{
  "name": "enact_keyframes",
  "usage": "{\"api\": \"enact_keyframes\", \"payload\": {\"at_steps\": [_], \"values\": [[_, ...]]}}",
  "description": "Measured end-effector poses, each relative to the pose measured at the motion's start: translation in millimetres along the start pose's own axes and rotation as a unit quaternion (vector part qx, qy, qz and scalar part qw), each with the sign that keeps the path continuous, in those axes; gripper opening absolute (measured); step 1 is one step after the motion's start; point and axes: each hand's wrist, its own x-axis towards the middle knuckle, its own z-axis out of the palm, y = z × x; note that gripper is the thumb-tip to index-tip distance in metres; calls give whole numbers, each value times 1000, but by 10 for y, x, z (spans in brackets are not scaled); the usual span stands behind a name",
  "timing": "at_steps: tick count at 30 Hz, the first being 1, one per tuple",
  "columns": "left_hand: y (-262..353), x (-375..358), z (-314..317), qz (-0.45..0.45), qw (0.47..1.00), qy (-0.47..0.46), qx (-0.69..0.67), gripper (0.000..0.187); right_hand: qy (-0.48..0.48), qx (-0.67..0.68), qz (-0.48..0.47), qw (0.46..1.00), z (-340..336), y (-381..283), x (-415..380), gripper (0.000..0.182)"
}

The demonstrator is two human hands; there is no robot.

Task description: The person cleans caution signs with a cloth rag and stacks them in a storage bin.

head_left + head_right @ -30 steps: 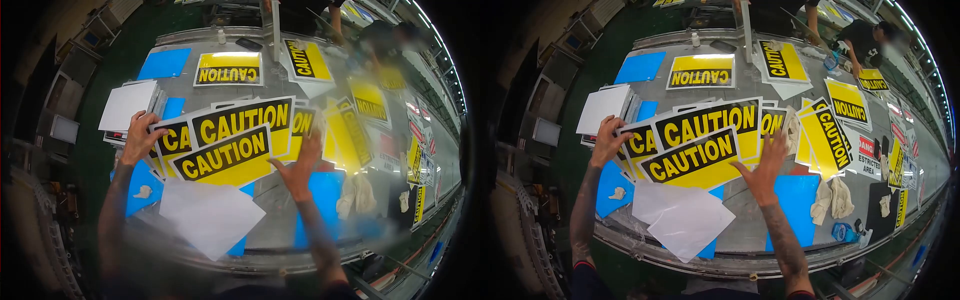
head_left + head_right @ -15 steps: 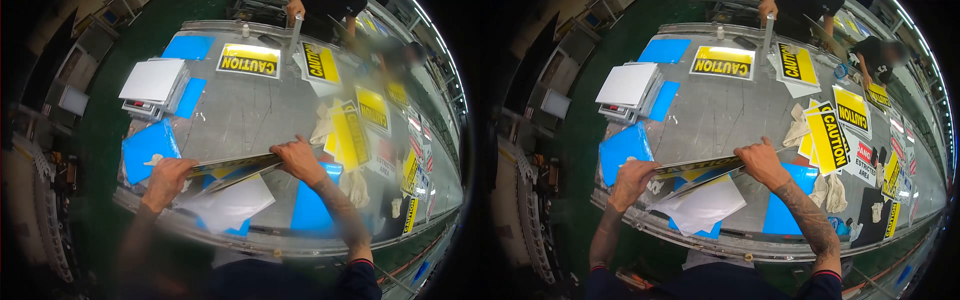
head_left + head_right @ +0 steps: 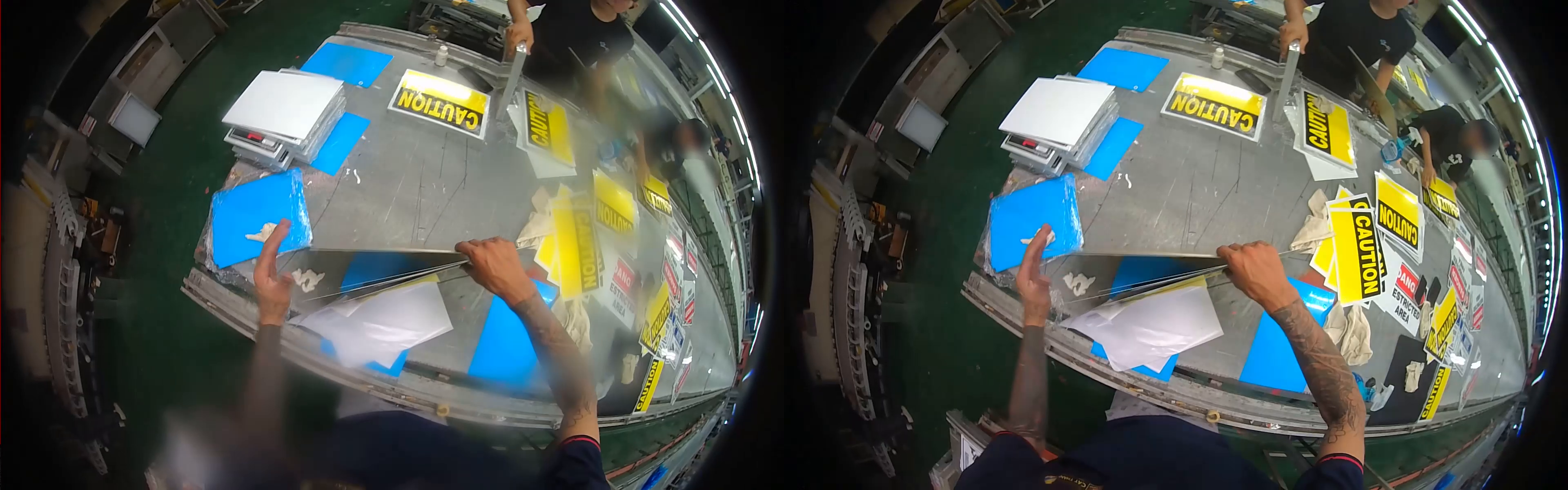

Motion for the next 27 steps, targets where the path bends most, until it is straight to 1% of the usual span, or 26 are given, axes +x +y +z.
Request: {"api": "enact_keyframes", "payload": {"at_steps": [3,4,5,8,9,12,13,16,17,18,20,21,24,25,27], "values": [[-498,-415,183,-9,987,153,-55,88,-66,2,34,997,18,13,64,11],[-554,-492,258,-11,977,202,-73,93,-80,-5,35,996,14,30,93,11],[-512,-468,341,12,968,243,-54,85,-96,-12,33,995,3,48,133,12],[-438,-383,368,37,929,356,-94,82,-116,-26,40,992,-22,14,238,14],[-473,-381,308,21,918,383,-99,79,-119,-28,47,991,-29,-9,244,15],[-812,-421,219,-69,921,354,-144,81,-10,34,8,999,-51,-75,229,21],[-939,-466,298,-163,913,332,-173,77,-31,27,22,999,-62,-89,252,23],[-1128,-462,550,-218,910,264,-236,77,-86,-2,59,995,-64,-67,346,29],[-1177,-456,571,-224,905,287,-221,73,-102,-14,69,992,-14,-28,351,34],[-1225,-467,571,-217,912,285,-200,70,-121,-26,79,989,30,-6,339,38],[-1253,-454,525,-199,924,284,-159,64,-126,-7,135,983,66,-14,313,45],[-1253,-443,511,-186,933,275,-135,57,-124,1,163,979,70,-16,313,49],[-1212,-453,523,-169,941,216,-198,54,-35,30,157,986,69,-90,256,62],[-1227,-412,521,-139,950,200,-198,52,2,11,114,993,16,-148,269,63],[-1250,-372,508,-125,955,171,-207,53,76,-29,25,996,-134,-252,310,66]]}}
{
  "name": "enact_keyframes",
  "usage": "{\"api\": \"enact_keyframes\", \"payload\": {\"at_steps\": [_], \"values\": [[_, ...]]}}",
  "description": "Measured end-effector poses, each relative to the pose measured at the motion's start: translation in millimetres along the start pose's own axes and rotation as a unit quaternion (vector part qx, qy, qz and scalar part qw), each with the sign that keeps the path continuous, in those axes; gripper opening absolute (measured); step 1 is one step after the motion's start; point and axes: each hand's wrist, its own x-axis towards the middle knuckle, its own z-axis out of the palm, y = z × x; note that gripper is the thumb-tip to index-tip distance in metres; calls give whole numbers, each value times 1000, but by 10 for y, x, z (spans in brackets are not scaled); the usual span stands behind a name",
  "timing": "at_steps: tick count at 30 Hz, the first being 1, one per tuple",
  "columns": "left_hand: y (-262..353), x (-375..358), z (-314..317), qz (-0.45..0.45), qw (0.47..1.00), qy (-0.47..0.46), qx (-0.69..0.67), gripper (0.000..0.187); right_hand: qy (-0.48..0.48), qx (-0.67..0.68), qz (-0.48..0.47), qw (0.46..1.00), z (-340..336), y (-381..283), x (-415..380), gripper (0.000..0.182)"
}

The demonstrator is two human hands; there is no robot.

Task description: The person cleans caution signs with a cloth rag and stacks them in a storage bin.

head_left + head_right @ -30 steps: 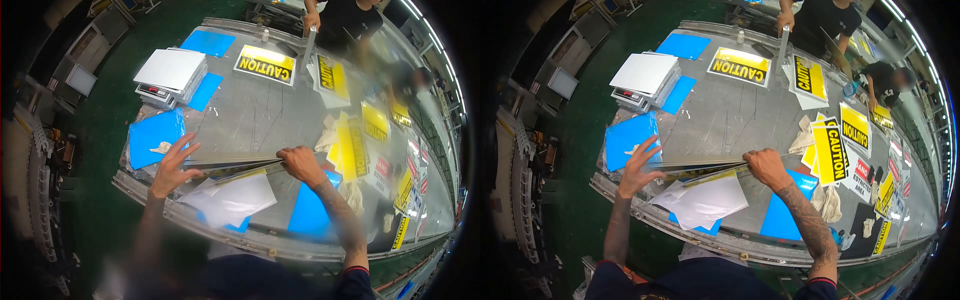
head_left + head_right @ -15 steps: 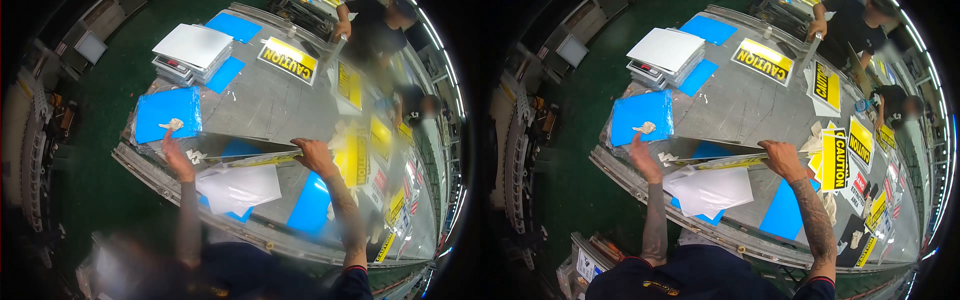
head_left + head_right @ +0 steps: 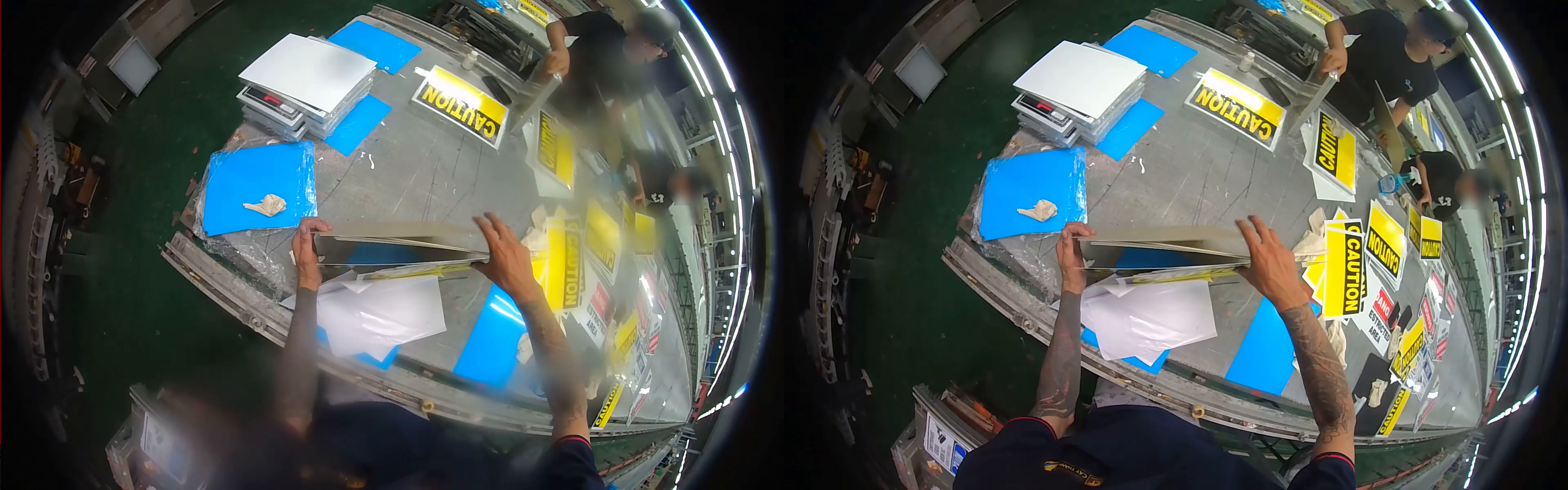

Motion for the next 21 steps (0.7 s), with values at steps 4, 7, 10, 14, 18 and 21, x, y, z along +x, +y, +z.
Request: {"api": "enact_keyframes", "payload": {"at_steps": [4,7,10,14,18,21], "values": [[48,49,30,6,998,-59,-5,57,-123,-23,-63,990,118,113,-43,57],[156,67,121,4,996,-87,-8,58,-270,-21,-11,963,119,79,-8,47],[262,116,183,-13,994,-108,-3,60,-243,-14,-19,970,83,56,25,40],[329,239,288,-7,990,-139,13,65,-213,10,-47,976,133,8,156,34],[276,161,199,-36,993,-107,-22,60,-261,-13,-30,965,151,-24,284,30],[256,20,119,-14,1000,12,-3,56,-262,-24,-3,965,144,-46,335,27]]}}
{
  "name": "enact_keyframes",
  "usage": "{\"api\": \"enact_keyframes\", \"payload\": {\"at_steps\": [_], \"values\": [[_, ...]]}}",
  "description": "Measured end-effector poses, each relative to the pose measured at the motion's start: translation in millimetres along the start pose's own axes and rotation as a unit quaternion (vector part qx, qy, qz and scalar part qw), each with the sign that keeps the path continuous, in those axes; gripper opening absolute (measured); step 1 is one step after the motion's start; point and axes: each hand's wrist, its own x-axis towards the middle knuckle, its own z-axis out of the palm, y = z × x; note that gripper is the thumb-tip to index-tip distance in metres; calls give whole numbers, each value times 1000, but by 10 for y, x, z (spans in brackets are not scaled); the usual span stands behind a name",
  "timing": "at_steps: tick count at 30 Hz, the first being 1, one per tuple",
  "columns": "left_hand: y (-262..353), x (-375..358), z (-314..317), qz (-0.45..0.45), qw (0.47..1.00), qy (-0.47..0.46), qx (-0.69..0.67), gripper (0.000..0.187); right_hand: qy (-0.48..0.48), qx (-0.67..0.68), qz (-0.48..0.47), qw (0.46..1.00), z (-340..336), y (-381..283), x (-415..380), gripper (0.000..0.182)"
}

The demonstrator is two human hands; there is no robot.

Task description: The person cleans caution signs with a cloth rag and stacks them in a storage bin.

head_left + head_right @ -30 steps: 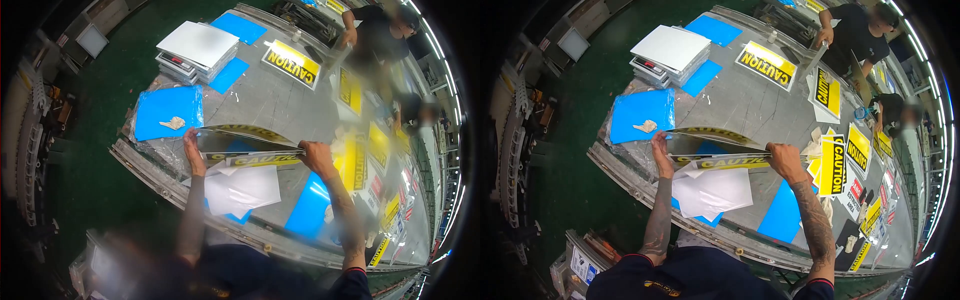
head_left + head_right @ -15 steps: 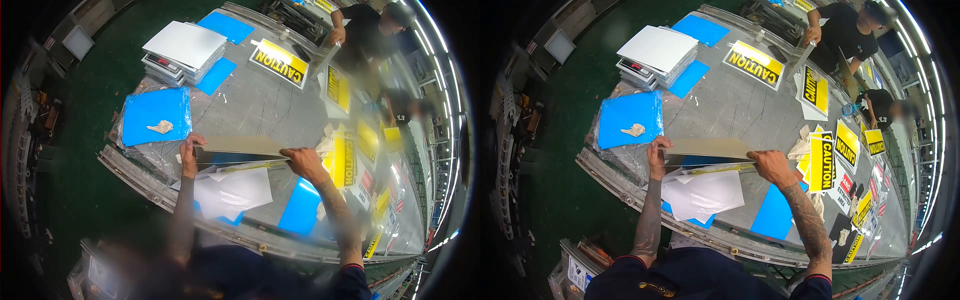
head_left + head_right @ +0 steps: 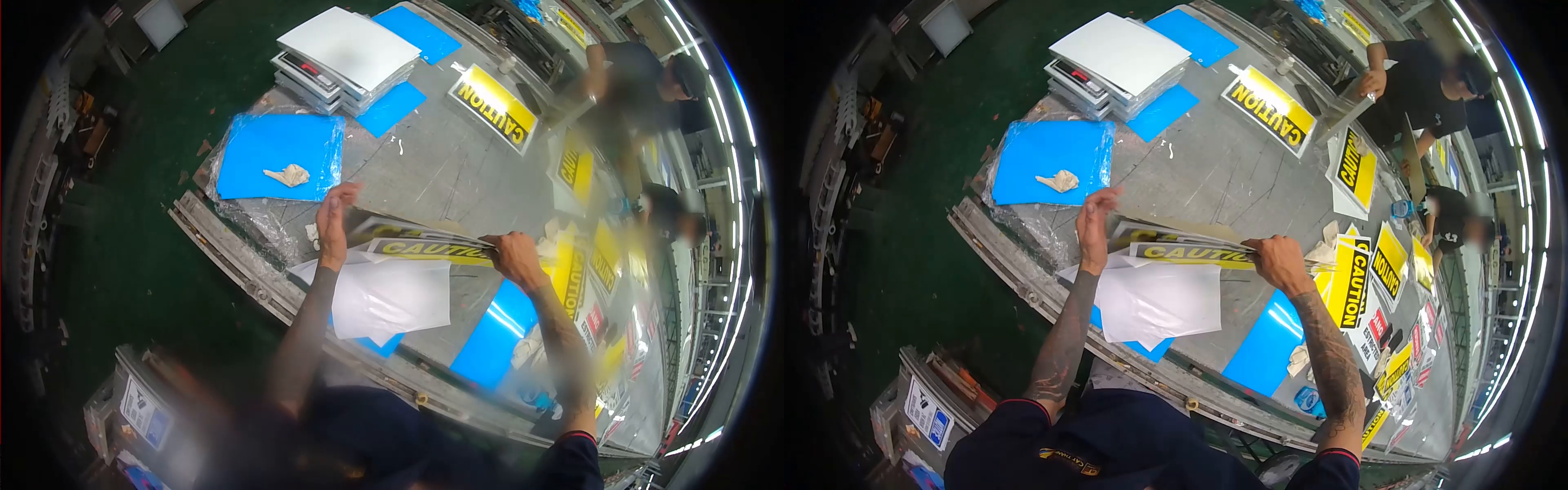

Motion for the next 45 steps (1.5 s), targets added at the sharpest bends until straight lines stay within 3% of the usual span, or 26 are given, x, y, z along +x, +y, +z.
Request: {"api": "enact_keyframes", "payload": {"at_steps": [2,3,4,6,9,12,16,17,20,22,24,25,26,28,30,31,32,33,35,37,39,40,42,43,45], "values": [[53,-134,-90,20,989,115,92,58,3,-4,-1,1000,27,159,50,27],[-63,-270,-232,10,989,104,101,54,5,-6,-2,1000,31,260,93,28],[-112,-418,-399,-21,977,32,212,55,13,3,-5,1000,-30,322,126,26],[-219,-629,-494,-7,926,-98,364,86,28,19,-5,999,-188,432,121,25],[-396,-663,-518,-35,887,-116,446,103,31,24,-12,999,-203,687,72,25],[-579,-441,-482,-50,882,-89,461,102,23,37,1,999,-222,855,-58,25],[-807,-287,-597,-40,800,-203,564,86,19,61,85,994,-489,810,-394,28],[-811,-283,-626,-20,810,-199,551,72,23,75,96,992,-523,858,-486,29],[-902,-290,-659,-29,803,-202,560,64,29,86,156,984,-761,904,-875,30],[-1051,-276,-756,-60,837,-193,508,57,91,92,154,980,-814,1012,-1168,31],[-1226,-193,-900,-91,872,-184,443,56,102,166,240,951,-1078,852,-1437,28],[-1237,-117,-968,-74,870,-170,457,54,187,235,224,927,-1114,731,-1547,25],[-1237,-23,-997,-55,868,-158,467,52,191,237,246,920,-1189,646,-1662,24],[-1022,127,-951,82,817,-113,560,49,206,235,292,904,-1358,542,-1895,22],[-580,181,-455,99,853,-9,513,49,279,247,299,879,-1225,500,-2115,19],[-433,207,-182,79,901,-36,425,53,310,282,310,853,-1144,459,-2188,19],[-283,170,211,29,964,-83,252,63,339,319,318,826,-1064,380,-2243,19],[-69,102,588,10,972,-168,166,77,339,406,332,781,-1009,280,-2284,20],[273,-20,1385,-22,954,-298,-10,108,379,460,276,754,-489,452,-2396,19],[403,-170,2088,-101,923,-335,-162,124,414,505,219,725,2,532,-2460,18],[402,-413,2487,-96,931,-332,-120,111,391,557,231,696,325,488,-2542,18],[420,-536,2587,-31,939,-336,-59,101,403,568,200,689,574,526,-2557,20],[449,-790,2653,-70,949,-303,-58,84,443,560,186,674,895,499,-2568,22],[435,-942,2625,-92,953,-284,-52,76,438,606,186,637,991,469,-2594,21],[216,-1215,2495,-114,961,-251,-21,70,440,600,183,642,1600,563,-2624,22]]}}
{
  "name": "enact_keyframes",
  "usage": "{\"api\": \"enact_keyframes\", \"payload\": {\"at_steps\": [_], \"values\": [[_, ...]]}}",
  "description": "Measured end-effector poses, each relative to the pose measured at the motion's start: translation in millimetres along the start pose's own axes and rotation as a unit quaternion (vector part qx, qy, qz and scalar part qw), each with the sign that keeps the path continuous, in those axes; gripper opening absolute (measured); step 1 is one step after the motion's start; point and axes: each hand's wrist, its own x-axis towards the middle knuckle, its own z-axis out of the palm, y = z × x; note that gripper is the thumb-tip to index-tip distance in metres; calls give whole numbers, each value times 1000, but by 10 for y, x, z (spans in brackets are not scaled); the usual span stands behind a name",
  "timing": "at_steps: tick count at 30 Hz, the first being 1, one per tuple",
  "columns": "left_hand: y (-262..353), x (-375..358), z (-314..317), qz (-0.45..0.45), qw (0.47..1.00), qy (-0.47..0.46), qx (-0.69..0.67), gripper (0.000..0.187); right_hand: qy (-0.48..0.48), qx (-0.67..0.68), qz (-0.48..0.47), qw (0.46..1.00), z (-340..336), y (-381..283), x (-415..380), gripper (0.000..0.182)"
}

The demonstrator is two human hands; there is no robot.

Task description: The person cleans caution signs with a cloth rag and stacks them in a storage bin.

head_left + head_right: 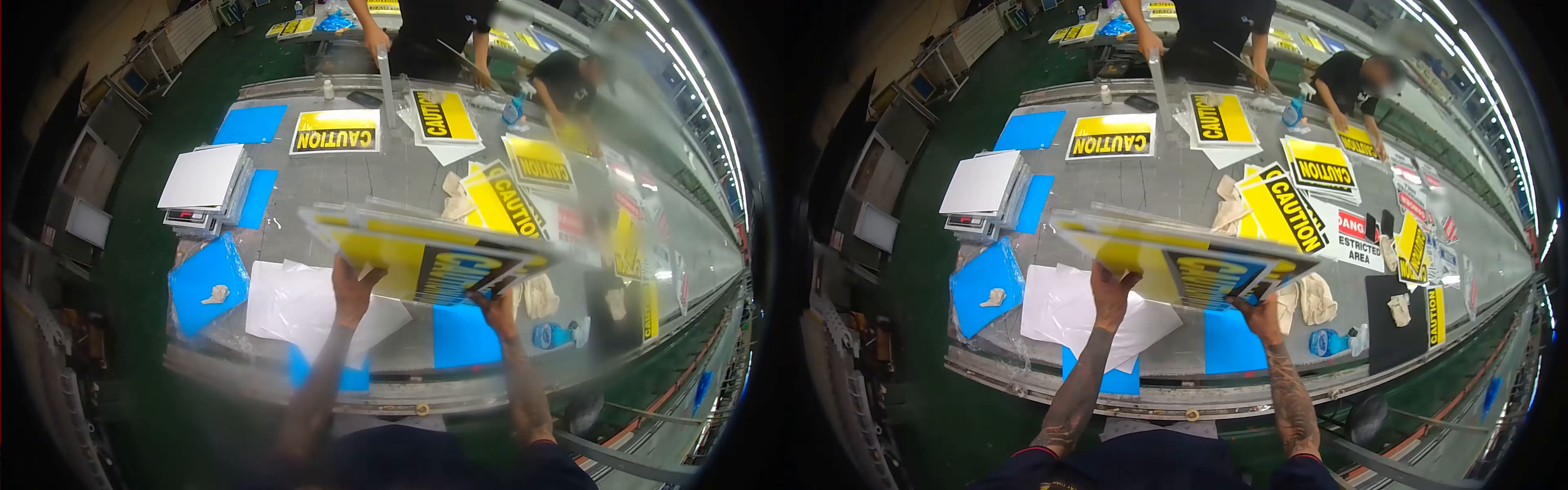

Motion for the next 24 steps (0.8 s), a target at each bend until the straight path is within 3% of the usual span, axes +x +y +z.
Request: {"api": "enact_keyframes", "payload": {"at_steps": [4,6,8,9,11,12,13,15,16,19,24], "values": [[-102,-239,135,21,1000,19,6,74,10,76,-9,997,-110,429,6,38],[-138,-485,-15,36,999,15,36,77,-44,13,-1,999,-227,772,-194,48],[-196,-475,-109,72,997,2,23,82,-71,-63,-53,994,-346,656,-116,57],[-229,-494,-86,96,995,-1,4,86,-47,-3,-30,998,-360,676,-56,61],[-211,-551,42,103,990,-4,95,108,-11,113,37,993,-353,743,-223,69],[-248,-593,141,121,988,24,96,110,-58,83,110,989,-388,786,-297,76],[-267,-601,223,143,984,51,97,113,-59,106,48,991,-327,757,-316,79],[-225,-597,182,137,986,9,95,112,-60,152,-79,983,-123,612,-274,86],[-176,-618,166,130,988,4,80,111,-93,106,-83,987,-136,519,-262,89],[-80,-623,232,110,992,27,65,110,-24,151,-78,985,-133,553,-194,96],[-394,-650,107,115,989,-8,94,106,-45,168,-94,980,-99,654,-169,109]]}}
